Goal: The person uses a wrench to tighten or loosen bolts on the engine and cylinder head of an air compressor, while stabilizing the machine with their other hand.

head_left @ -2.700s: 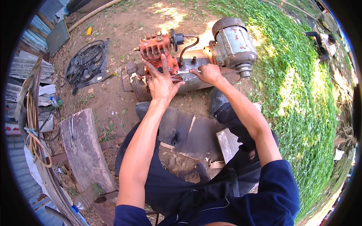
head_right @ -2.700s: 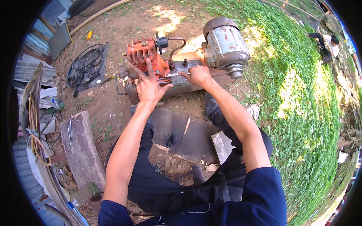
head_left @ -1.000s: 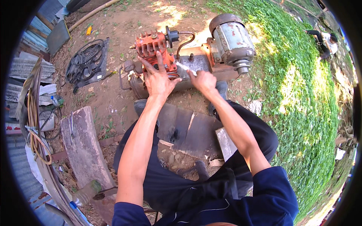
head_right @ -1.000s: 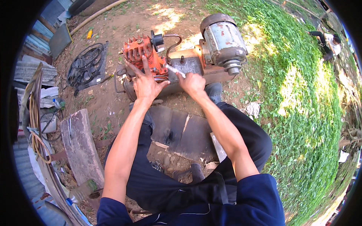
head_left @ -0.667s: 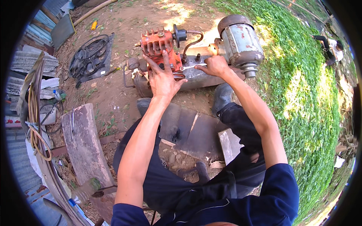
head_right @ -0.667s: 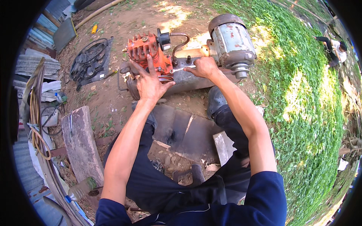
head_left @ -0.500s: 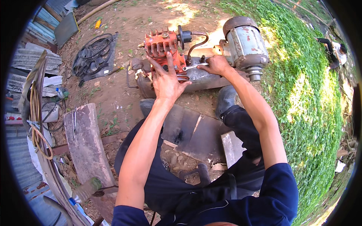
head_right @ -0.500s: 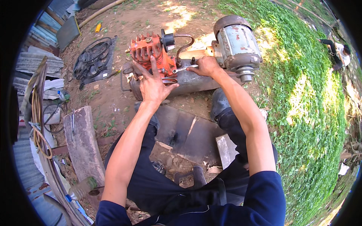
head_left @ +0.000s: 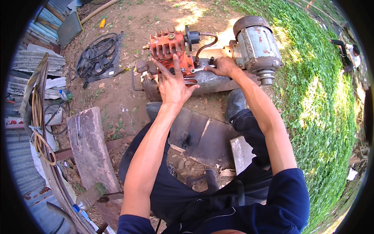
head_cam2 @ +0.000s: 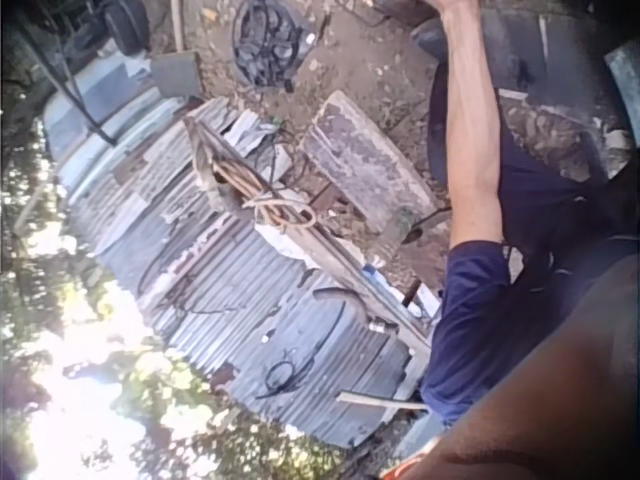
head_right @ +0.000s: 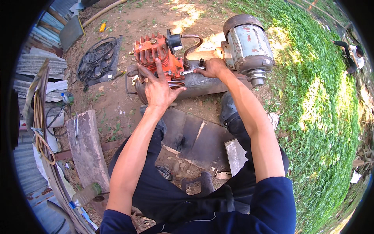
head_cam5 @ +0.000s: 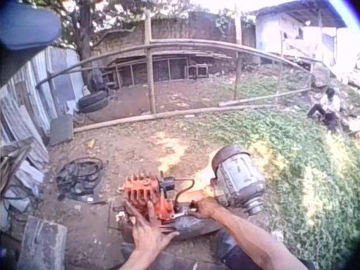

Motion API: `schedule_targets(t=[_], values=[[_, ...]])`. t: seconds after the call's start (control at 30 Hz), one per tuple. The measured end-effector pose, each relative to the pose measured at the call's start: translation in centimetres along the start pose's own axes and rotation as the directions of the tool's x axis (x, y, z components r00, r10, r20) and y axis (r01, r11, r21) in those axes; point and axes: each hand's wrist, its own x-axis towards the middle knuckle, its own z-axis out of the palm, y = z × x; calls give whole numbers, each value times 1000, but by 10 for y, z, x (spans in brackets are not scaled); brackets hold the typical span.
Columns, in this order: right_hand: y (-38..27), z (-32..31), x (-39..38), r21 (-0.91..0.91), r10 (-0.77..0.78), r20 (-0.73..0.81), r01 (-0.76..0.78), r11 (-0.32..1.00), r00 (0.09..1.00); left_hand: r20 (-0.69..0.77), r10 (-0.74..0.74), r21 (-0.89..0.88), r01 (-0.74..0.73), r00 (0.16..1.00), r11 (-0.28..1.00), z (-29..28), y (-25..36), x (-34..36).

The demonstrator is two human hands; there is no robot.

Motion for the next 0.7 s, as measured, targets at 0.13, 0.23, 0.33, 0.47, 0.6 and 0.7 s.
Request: schedule_targets(t=[0.13, 0.23, 0.33, 0.47, 0.6, 0.7], values=[[-3, 9, -3, -34, -9, -125, 5, 999, 992, -93, 63, 33, -60, 994, 998, 1, -3, 1], [-6, 14, -7, -48, -26, -203, 17, 999, 979, 2, -15, 47, 15, 1000, 999, -1, -2, 0], [-5, 20, -11, -1, -31, -330, 33, 999, 943, 9, -5, 45, 5, 1000, 999, -2, 3, 0], [-22, 20, -23, 64, 121, -282, -108, 992, 952, -11, 4, 67, -4, 1000, 998, -4, -1, 0], [-43, 40, -50, 142, 314, -402, -281, 949, 860, -7, 16, 20, -16, 1000, 1000, 0, 0, 0], [-93, 64, -79, 241, 522, -421, -464, 853, 741, 32, -10, 2, 10, 999, 1000, -2, 0, 2]])
